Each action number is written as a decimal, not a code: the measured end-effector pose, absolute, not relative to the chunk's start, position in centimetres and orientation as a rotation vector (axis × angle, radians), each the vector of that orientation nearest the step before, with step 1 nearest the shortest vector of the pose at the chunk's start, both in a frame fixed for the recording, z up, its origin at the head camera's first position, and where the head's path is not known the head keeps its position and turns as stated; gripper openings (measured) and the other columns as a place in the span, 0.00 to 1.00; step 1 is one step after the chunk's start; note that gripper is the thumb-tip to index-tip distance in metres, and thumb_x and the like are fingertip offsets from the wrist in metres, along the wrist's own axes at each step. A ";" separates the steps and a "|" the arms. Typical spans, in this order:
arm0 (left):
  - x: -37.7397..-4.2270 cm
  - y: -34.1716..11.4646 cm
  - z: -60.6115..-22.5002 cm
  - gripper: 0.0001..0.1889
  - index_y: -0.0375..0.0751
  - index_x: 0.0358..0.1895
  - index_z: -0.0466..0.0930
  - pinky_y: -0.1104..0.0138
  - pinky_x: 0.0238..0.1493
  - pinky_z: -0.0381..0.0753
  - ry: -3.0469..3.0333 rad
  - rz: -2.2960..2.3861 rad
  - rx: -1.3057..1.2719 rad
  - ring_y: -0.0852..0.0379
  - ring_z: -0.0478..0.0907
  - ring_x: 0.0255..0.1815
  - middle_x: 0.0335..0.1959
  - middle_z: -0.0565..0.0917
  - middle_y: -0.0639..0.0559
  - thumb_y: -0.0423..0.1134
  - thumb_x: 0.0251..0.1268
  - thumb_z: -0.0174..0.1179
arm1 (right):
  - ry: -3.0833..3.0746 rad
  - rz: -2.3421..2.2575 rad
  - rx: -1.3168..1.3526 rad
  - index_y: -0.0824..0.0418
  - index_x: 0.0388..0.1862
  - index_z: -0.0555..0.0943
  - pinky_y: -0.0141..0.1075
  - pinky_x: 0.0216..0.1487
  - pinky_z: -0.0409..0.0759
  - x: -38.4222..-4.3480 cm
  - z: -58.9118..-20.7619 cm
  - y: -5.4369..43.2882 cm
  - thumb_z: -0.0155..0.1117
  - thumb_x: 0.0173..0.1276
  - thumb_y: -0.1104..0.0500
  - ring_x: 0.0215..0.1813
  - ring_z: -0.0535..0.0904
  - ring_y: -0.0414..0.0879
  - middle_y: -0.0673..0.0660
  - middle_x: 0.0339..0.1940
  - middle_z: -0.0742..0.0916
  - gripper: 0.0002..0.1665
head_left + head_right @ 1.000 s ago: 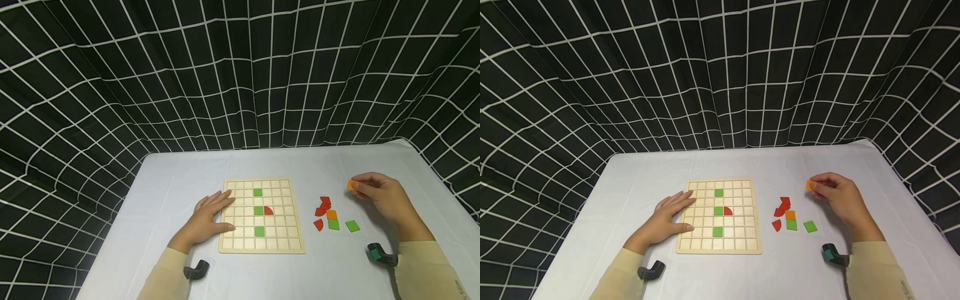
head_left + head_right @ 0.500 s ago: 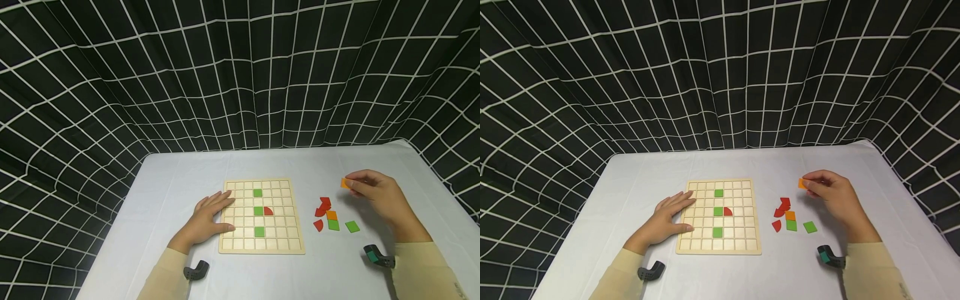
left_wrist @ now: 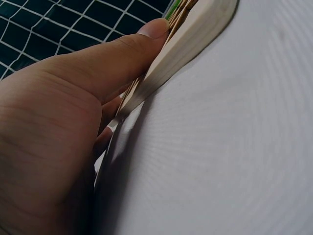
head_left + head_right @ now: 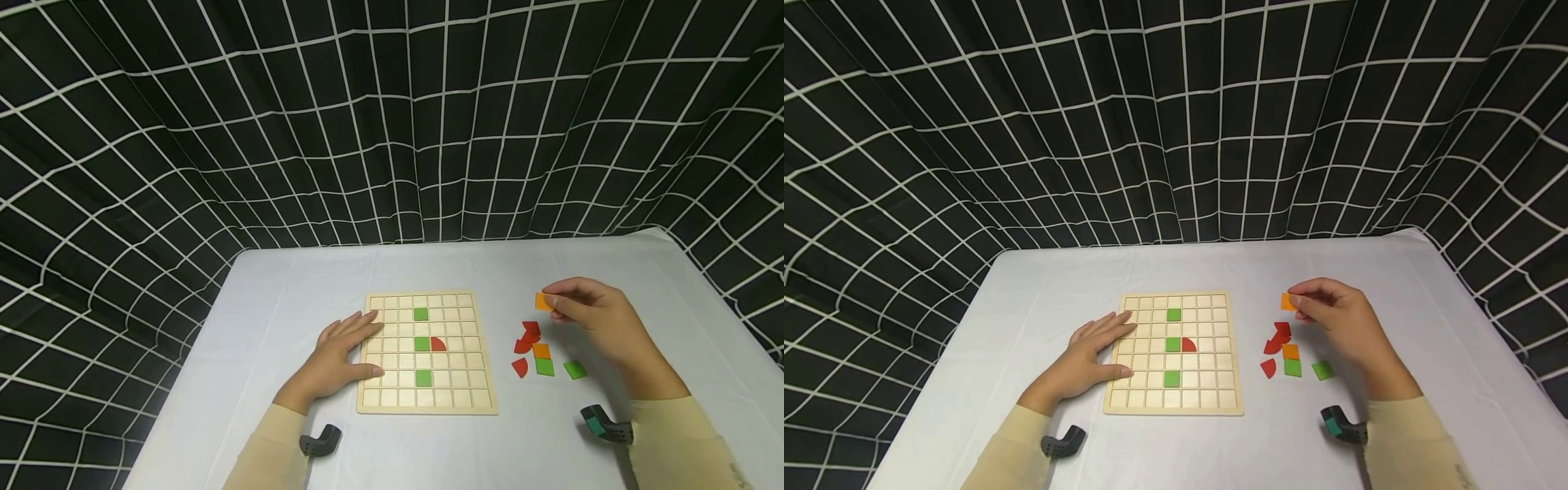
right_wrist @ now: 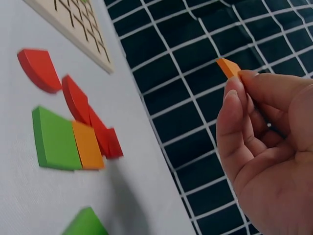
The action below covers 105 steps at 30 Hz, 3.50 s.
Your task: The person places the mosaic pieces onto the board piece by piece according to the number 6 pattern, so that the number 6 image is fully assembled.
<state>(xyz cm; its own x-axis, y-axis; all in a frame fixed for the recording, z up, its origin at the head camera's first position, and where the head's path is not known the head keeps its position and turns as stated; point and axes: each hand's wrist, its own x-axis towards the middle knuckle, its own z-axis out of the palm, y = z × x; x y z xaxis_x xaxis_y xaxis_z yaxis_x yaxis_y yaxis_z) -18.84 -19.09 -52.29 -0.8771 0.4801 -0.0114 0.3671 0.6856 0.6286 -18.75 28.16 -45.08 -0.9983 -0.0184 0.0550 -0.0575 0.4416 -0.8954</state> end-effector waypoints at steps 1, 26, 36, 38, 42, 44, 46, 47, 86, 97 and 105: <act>-18.8 -19.1 -52.3 0.47 0.54 0.85 0.69 0.49 0.85 0.33 2.719 0.960 0.687 0.54 0.45 0.89 0.89 0.56 0.60 0.61 0.65 0.77 | -2.640 1.634 0.082 0.67 0.61 0.86 0.29 0.46 0.88 -18.7 -45.0 27.9 0.67 0.84 0.54 0.43 0.89 0.51 0.56 0.51 0.89 0.18; -18.9 -19.1 -52.2 0.47 0.54 0.85 0.69 0.49 0.85 0.33 2.714 0.959 0.684 0.54 0.45 0.89 0.89 0.56 0.61 0.61 0.65 0.76 | -2.646 1.910 0.207 0.66 0.54 0.86 0.51 0.39 0.92 -17.6 -44.7 22.7 0.73 0.78 0.59 0.40 0.88 0.65 0.67 0.37 0.86 0.13; -18.9 -19.0 -52.2 0.47 0.54 0.85 0.69 0.47 0.85 0.34 2.725 0.954 0.691 0.52 0.46 0.89 0.89 0.56 0.60 0.60 0.65 0.77 | -2.682 1.894 0.288 0.64 0.50 0.87 0.45 0.30 0.87 -17.4 -45.2 21.0 0.74 0.77 0.60 0.36 0.83 0.58 0.60 0.34 0.87 0.10; -18.9 -19.0 -52.3 0.47 0.54 0.85 0.69 0.47 0.85 0.35 2.727 0.952 0.689 0.53 0.46 0.89 0.89 0.56 0.60 0.60 0.65 0.77 | -2.687 1.880 0.314 0.63 0.50 0.87 0.44 0.29 0.86 -17.4 -45.4 20.7 0.74 0.77 0.60 0.37 0.84 0.55 0.59 0.34 0.87 0.09; -18.9 -19.0 -52.3 0.46 0.55 0.85 0.69 0.47 0.85 0.35 2.726 0.952 0.683 0.53 0.46 0.89 0.88 0.56 0.61 0.60 0.65 0.77 | -2.716 1.853 0.335 0.62 0.49 0.87 0.43 0.33 0.86 -17.3 -45.7 19.9 0.74 0.77 0.60 0.39 0.85 0.52 0.58 0.37 0.89 0.08; -18.9 -19.0 -52.3 0.46 0.55 0.85 0.69 0.48 0.85 0.35 2.726 0.954 0.682 0.54 0.46 0.89 0.88 0.56 0.61 0.60 0.65 0.77 | -2.733 1.860 0.331 0.61 0.48 0.87 0.40 0.32 0.84 -17.2 -45.9 19.6 0.75 0.77 0.58 0.40 0.85 0.53 0.58 0.38 0.90 0.08; -18.9 -19.0 -52.3 0.46 0.55 0.85 0.69 0.48 0.85 0.34 2.724 0.959 0.683 0.54 0.46 0.89 0.88 0.56 0.61 0.60 0.65 0.77 | -2.742 1.884 0.332 0.61 0.48 0.87 0.38 0.29 0.82 -17.2 -46.1 19.2 0.75 0.76 0.58 0.39 0.85 0.54 0.57 0.38 0.89 0.08; -18.9 -19.0 -52.3 0.46 0.54 0.85 0.69 0.48 0.85 0.34 2.724 0.963 0.687 0.53 0.46 0.89 0.88 0.56 0.61 0.60 0.65 0.77 | -2.736 1.900 0.345 0.61 0.48 0.87 0.37 0.29 0.82 -17.2 -46.3 19.0 0.75 0.76 0.59 0.39 0.85 0.55 0.57 0.38 0.89 0.08; -19.1 -19.1 -52.5 0.47 0.55 0.85 0.69 0.48 0.85 0.34 2.725 0.943 0.695 0.54 0.45 0.89 0.89 0.56 0.61 0.62 0.65 0.76 | -2.825 1.733 0.425 0.52 0.44 0.90 0.35 0.41 0.82 -16.6 -50.6 15.0 0.77 0.73 0.64 0.42 0.80 0.50 0.48 0.37 0.88 0.07; -19.0 -19.2 -52.4 0.47 0.55 0.85 0.69 0.48 0.85 0.34 2.716 0.960 0.696 0.54 0.45 0.89 0.88 0.57 0.60 0.61 0.65 0.77 | -2.814 1.638 0.459 0.50 0.45 0.92 0.36 0.45 0.82 -16.6 -51.2 14.5 0.75 0.74 0.66 0.44 0.80 0.48 0.44 0.43 0.89 0.10; -19.0 -19.1 -52.4 0.47 0.54 0.85 0.69 0.47 0.85 0.35 2.720 0.956 0.695 0.53 0.45 0.89 0.89 0.57 0.59 0.61 0.65 0.77 | -2.816 1.596 0.518 0.50 0.46 0.93 0.37 0.49 0.82 -16.6 -51.2 14.7 0.75 0.74 0.67 0.47 0.81 0.47 0.43 0.45 0.89 0.11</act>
<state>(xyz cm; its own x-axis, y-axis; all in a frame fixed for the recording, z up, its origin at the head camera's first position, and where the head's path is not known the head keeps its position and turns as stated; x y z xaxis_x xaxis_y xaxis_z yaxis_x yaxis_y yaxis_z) -18.98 -19.13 -52.37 -0.8755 0.4831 -0.0105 0.3704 0.6849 0.6274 -16.61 14.66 -51.24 -0.9410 -0.3365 0.0360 -0.2037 0.4785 -0.8541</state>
